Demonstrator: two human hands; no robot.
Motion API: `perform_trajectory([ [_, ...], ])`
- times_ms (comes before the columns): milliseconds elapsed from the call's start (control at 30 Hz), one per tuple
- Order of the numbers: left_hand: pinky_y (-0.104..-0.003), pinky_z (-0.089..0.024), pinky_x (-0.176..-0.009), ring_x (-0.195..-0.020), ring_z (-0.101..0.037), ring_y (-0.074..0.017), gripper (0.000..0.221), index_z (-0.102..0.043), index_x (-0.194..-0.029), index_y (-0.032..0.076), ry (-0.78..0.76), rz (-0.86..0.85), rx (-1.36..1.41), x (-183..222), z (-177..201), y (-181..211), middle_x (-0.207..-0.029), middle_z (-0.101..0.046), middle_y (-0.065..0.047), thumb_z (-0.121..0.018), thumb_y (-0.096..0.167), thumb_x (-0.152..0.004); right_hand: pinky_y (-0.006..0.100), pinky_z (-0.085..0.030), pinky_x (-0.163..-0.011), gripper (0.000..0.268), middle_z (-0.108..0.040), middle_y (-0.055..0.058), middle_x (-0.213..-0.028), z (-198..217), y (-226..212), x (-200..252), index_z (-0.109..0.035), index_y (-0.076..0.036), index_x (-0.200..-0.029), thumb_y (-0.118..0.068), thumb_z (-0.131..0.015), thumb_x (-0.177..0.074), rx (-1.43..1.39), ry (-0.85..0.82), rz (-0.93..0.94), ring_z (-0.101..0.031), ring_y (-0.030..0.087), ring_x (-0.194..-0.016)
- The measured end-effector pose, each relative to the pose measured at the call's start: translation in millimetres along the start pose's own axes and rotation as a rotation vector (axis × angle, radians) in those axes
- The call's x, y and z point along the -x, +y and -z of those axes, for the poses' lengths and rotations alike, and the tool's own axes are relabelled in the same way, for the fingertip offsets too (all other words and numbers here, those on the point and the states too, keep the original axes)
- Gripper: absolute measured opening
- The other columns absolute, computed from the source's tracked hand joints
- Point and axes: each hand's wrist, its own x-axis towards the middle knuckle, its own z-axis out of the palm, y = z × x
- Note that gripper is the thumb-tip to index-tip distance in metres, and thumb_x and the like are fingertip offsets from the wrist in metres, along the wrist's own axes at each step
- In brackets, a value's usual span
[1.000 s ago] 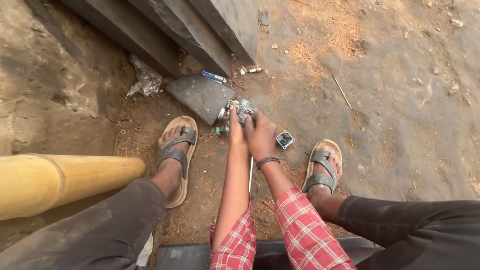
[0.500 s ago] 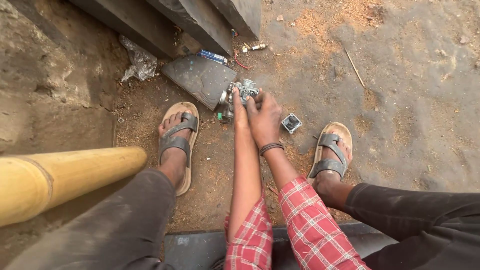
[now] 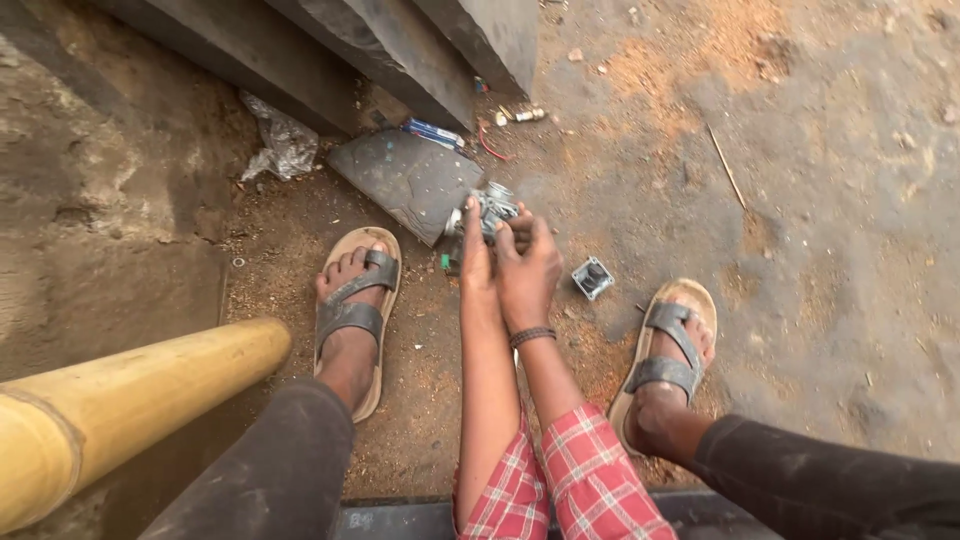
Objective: Disassembling and inspecting a motorcycle carburetor using a screwdriver.
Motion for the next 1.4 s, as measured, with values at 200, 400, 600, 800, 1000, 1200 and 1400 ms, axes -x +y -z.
perform_trajectory([
  [200,-0.03,-0.064,-0.067,-0.075,-0.072,-0.02,0.071,-0.07,-0.106,-0.002,-0.018,0.001,-0.001,2,2,6,-0.093,-0.073,-0.013,-0.058,0.067,-0.093,0.032,-0.059,-0.069,0.017,-0.077,0.01,-0.079,-2,-5,-3,-0.073,-0.002,-0.091,-0.018,-0.078,-0.09,0.08,-0.014,-0.035,-0.075,0.017,-0.07],
  [400,-0.035,-0.063,-0.074,-0.081,-0.072,-0.0232,0.056,-0.067,-0.114,-0.002,-0.056,-0.001,0.022,38,-23,11,-0.094,-0.074,-0.017,-0.056,0.05,-0.099,0.03,-0.062,-0.068,0.015,-0.078,0.007,-0.087,4,20,-7,-0.073,-0.003,-0.096,-0.017,-0.075,-0.09,0.084,-0.019,-0.007,-0.076,0.015,-0.073],
  [600,-0.033,-0.065,-0.078,-0.087,-0.074,-0.0217,0.047,-0.063,-0.116,0.0,-0.048,-0.044,-0.034,44,-30,11,-0.098,-0.076,-0.016,-0.055,0.042,-0.097,0.031,-0.062,-0.07,0.013,-0.077,0.007,-0.094,9,22,-1,-0.073,-0.004,-0.1,-0.016,-0.074,-0.093,0.117,-0.012,0.044,-0.075,0.015,-0.077],
  [800,-0.029,-0.064,-0.072,-0.081,-0.072,-0.0155,0.041,-0.068,-0.114,0.004,-0.038,-0.076,-0.105,55,-39,21,-0.099,-0.076,-0.011,-0.063,0.04,-0.094,0.031,-0.062,-0.073,0.015,-0.075,0.007,-0.096,12,13,-6,-0.073,-0.002,-0.106,-0.009,-0.073,-0.093,0.026,0.006,0.145,-0.074,0.015,-0.08],
  [1000,-0.027,-0.063,-0.075,-0.08,-0.072,-0.0159,0.061,-0.066,-0.122,-0.01,-0.226,-0.014,0.102,34,-16,17,-0.104,-0.076,-0.02,-0.064,0.047,-0.097,0.024,-0.062,-0.07,0.016,-0.077,0.005,-0.092,6,13,-9,-0.072,0.0,-0.108,-0.008,-0.072,-0.094,-0.306,-0.084,-0.115,-0.073,0.009,-0.078],
  [1200,-0.029,-0.064,-0.083,-0.09,-0.073,-0.0204,0.064,-0.062,-0.127,-0.008,-0.192,0.02,0.068,37,-15,11,-0.109,-0.073,-0.02,-0.062,0.048,-0.097,0.024,-0.061,-0.074,0.014,-0.075,0.005,-0.097,6,16,-3,-0.074,-0.002,-0.107,-0.006,-0.073,-0.094,-0.232,-0.03,-0.051,-0.072,0.01,-0.083],
  [1400,-0.033,-0.062,-0.091,-0.102,-0.073,-0.0243,0.06,-0.06,-0.129,-0.006,-0.158,-0.046,0.095,40,-17,4,-0.113,-0.07,-0.02,-0.064,0.046,-0.098,0.026,-0.062,-0.083,0.02,-0.071,0.004,-0.107,6,28,-3,-0.076,-0.006,-0.112,-0.005,-0.074,-0.092,-0.14,-0.006,0.033,-0.073,0.012,-0.091],
])
